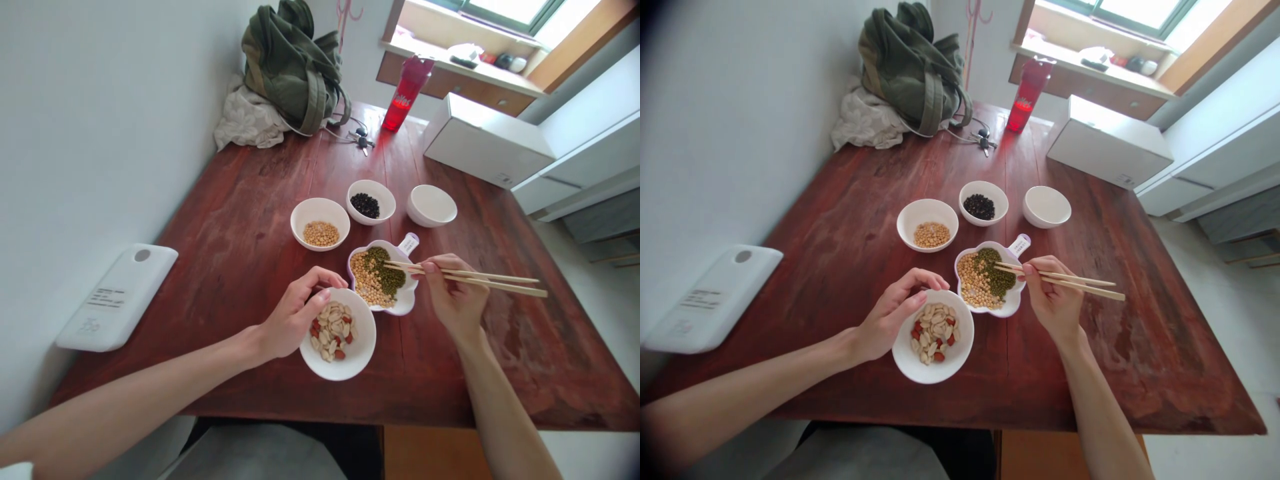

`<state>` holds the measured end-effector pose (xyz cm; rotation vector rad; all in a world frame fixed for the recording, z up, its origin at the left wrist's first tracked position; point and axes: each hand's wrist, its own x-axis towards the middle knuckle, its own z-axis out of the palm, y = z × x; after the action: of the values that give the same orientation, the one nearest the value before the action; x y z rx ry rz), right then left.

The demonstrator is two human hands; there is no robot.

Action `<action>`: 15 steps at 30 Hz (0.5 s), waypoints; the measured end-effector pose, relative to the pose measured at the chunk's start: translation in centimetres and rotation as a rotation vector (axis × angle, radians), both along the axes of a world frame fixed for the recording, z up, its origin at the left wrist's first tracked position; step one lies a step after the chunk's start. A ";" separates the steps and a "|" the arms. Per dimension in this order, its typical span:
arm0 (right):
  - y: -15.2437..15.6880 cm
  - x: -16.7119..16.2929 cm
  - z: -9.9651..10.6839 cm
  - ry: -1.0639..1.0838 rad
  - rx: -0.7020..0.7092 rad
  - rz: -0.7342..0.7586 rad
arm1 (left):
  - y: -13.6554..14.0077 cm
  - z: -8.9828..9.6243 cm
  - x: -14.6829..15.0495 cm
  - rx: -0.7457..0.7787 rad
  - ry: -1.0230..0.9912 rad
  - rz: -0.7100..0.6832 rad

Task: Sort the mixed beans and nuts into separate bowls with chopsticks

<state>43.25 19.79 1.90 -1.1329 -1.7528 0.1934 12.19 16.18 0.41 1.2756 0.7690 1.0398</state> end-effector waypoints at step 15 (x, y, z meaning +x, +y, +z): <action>-0.1 0.3 -0.4 -0.280 0.121 0.064 | 0.0 0.0 0.1 0.001 -0.004 0.001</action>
<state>43.51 19.67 1.52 -1.0548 -2.0203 -0.0357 12.25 16.18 0.42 1.2736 0.7665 1.0437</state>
